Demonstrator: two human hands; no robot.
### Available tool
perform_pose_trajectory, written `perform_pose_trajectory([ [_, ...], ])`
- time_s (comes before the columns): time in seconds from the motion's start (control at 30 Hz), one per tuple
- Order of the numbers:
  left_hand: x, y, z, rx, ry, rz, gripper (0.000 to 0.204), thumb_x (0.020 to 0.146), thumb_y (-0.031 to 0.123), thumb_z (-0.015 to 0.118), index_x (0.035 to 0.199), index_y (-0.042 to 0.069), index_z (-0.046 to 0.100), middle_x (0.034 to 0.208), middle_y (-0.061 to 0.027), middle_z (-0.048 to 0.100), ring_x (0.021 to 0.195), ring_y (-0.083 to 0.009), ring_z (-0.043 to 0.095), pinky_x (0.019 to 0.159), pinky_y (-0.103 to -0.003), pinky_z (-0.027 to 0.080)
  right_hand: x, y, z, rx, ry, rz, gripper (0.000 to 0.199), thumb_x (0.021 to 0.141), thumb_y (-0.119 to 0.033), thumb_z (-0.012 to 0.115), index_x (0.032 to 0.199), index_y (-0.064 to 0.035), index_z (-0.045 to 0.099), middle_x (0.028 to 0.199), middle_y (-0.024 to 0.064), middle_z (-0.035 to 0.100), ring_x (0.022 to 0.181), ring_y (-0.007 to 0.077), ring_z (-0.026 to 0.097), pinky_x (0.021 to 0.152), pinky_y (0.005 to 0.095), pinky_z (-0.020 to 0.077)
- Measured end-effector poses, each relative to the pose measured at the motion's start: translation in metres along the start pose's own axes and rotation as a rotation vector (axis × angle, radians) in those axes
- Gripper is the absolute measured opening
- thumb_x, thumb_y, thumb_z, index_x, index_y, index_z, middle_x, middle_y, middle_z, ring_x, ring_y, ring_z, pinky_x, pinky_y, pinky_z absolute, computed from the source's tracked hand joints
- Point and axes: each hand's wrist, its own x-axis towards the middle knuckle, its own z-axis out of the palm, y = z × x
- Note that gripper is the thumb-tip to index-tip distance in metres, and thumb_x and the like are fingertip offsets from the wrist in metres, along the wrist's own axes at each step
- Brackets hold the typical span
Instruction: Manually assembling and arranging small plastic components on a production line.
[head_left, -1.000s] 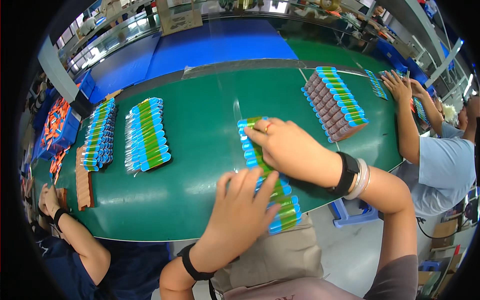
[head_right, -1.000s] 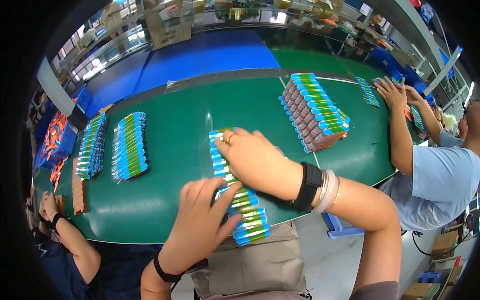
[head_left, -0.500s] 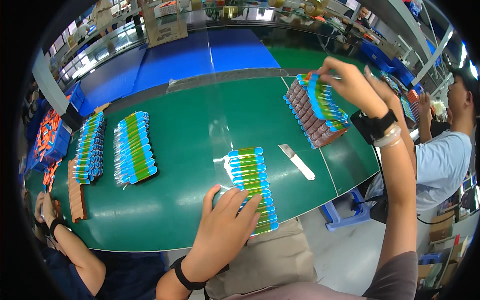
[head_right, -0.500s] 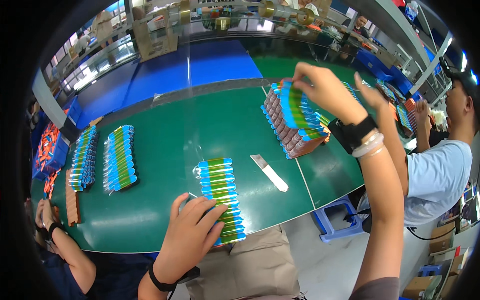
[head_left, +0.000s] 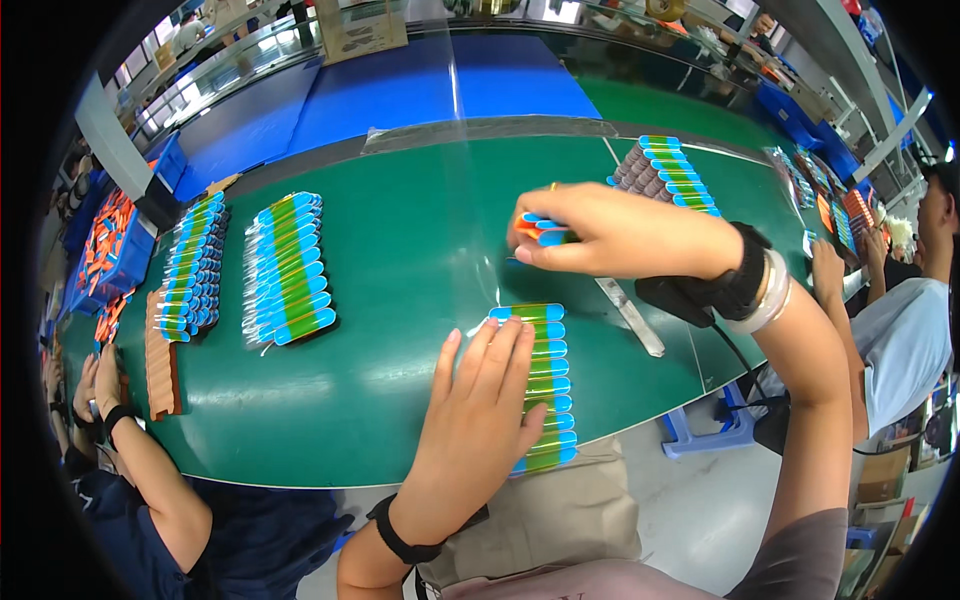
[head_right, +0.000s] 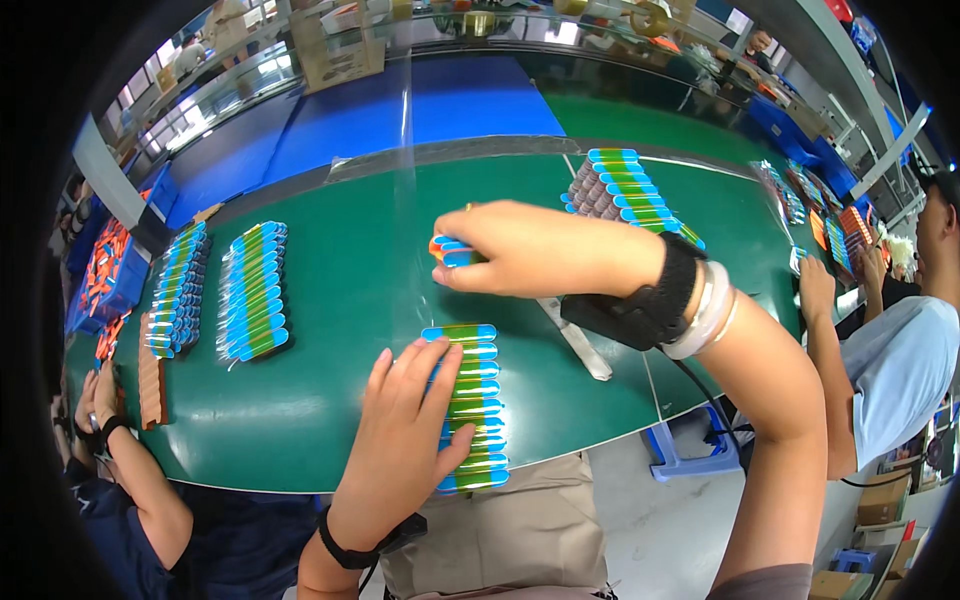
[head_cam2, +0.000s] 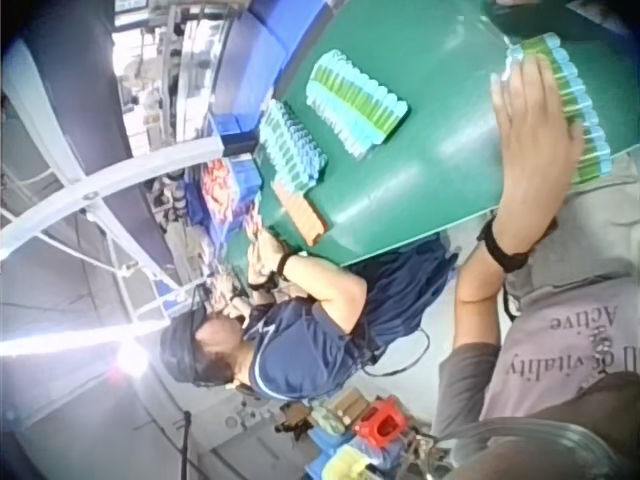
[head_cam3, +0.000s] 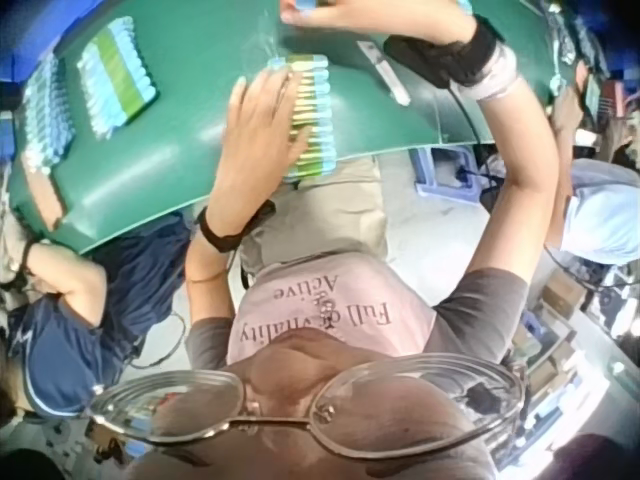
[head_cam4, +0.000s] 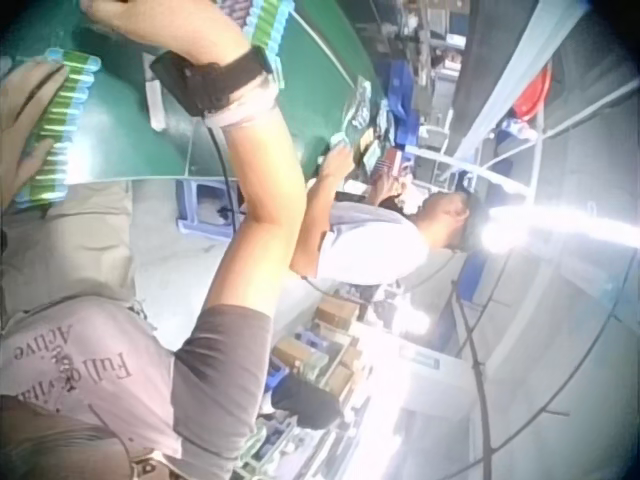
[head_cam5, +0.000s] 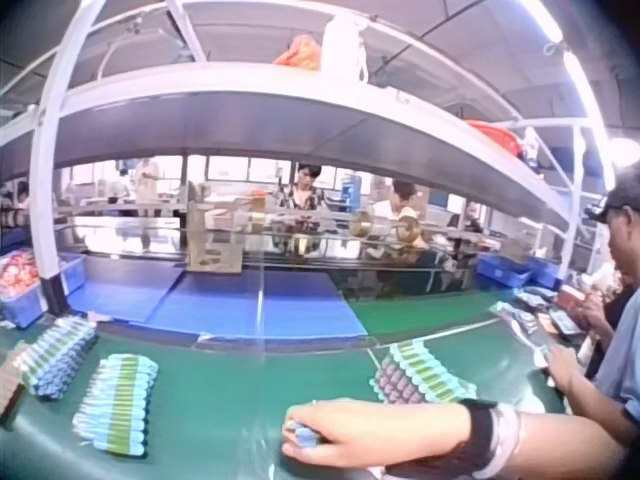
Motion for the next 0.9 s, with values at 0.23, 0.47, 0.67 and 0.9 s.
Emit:
perform_pose_trajectory([
  [0.23, -0.005, -0.001, 0.001, 0.013, -0.044, -0.050, 0.066, 0.081, 0.021, 0.069, 0.139, 0.001, 0.045, 0.142, -0.0163, 0.045, 0.133, -0.0321, 0.042, 0.113, -0.054, 0.027, 0.021, 0.006, 0.021, 0.328, -0.272, 0.193, 0.036, 0.097, -0.035, 0.062, 0.107, -0.0012, 0.060, 0.089, 0.0058, 0.063, 0.082, 0.0151, 0.057, 0.073, 0.0307, 0.0473],
  [0.47, -0.006, -0.003, 0.004, 0.009, -0.043, -0.073, 0.064, 0.082, 0.024, 0.067, 0.137, 0.001, 0.047, 0.141, -0.0191, 0.046, 0.131, -0.0334, 0.043, 0.113, -0.056, 0.027, 0.025, 0.008, 0.024, 0.332, -0.383, 0.208, 0.037, 0.088, -0.026, 0.063, 0.110, 0.0034, 0.061, 0.091, 0.0138, 0.066, 0.084, 0.0220, 0.063, 0.075, 0.0351, 0.0504],
  [0.67, -0.006, -0.003, 0.003, -0.024, -0.047, -0.084, 0.063, 0.082, 0.024, 0.066, 0.137, 0.000, 0.047, 0.143, -0.0196, 0.045, 0.130, -0.0339, 0.043, 0.113, -0.056, 0.027, 0.030, 0.003, 0.028, 0.207, -0.246, 0.104, 0.030, 0.084, -0.021, 0.065, 0.101, 0.0029, 0.061, 0.088, 0.0206, 0.064, 0.081, 0.0344, 0.063, 0.072, 0.0391, 0.0499],
  [0.9, -0.007, -0.005, 0.003, -0.009, -0.056, -0.085, 0.063, 0.081, 0.025, 0.066, 0.137, 0.001, 0.049, 0.145, -0.0189, 0.044, 0.129, -0.0332, 0.045, 0.112, -0.057, 0.028, 0.031, 0.002, 0.036, 0.136, -0.190, 0.063, 0.024, 0.082, -0.018, 0.067, 0.092, 0.0035, 0.061, 0.080, 0.0219, 0.064, 0.078, 0.0407, 0.062, 0.069, 0.0430, 0.0494],
])
